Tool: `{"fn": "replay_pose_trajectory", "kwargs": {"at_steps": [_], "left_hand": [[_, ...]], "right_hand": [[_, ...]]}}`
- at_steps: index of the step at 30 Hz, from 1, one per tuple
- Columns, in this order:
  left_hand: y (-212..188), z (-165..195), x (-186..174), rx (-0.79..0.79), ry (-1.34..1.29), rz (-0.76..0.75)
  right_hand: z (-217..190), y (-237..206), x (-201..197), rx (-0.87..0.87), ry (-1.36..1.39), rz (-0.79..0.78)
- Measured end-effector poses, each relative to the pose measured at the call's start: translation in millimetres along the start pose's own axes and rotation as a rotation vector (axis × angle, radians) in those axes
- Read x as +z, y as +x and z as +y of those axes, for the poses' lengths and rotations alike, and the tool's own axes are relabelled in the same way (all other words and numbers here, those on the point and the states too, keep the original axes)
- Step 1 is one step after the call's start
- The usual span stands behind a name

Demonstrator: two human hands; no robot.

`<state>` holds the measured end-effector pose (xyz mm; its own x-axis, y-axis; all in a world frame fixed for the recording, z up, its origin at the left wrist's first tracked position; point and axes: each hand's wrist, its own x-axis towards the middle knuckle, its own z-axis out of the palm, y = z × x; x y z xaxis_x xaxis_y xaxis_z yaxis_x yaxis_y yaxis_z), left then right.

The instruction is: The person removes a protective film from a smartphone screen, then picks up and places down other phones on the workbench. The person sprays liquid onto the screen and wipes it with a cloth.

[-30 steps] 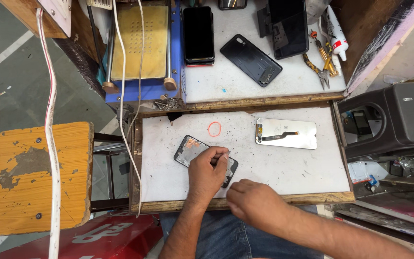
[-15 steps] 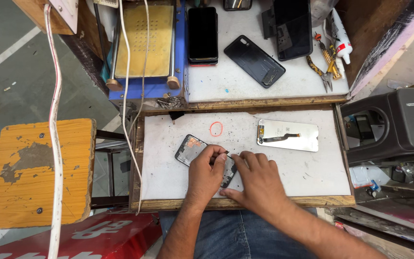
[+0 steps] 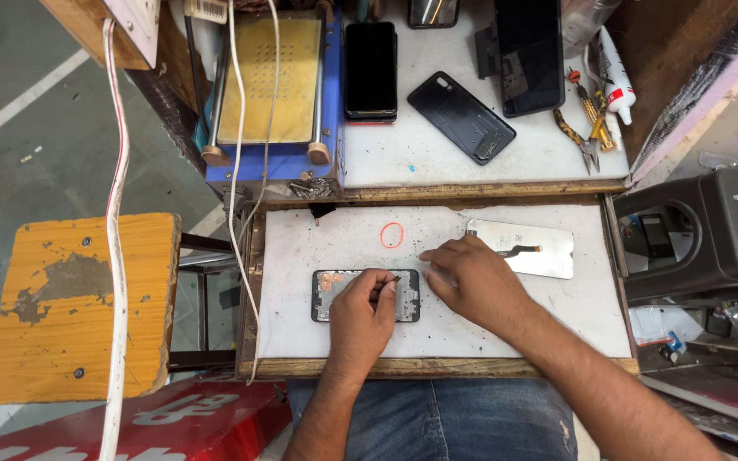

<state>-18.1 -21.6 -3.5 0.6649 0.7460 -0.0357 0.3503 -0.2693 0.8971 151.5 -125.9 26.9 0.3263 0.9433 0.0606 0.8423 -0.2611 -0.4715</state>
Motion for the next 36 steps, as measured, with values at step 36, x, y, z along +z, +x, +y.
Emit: {"fn": "replay_pose_trajectory", "kwargs": {"at_steps": [36], "left_hand": [[-30, 39, 1, 0.396, 0.612, 0.181]], "right_hand": [[-18, -33, 5, 0.193, 0.172, 0.254]]}}
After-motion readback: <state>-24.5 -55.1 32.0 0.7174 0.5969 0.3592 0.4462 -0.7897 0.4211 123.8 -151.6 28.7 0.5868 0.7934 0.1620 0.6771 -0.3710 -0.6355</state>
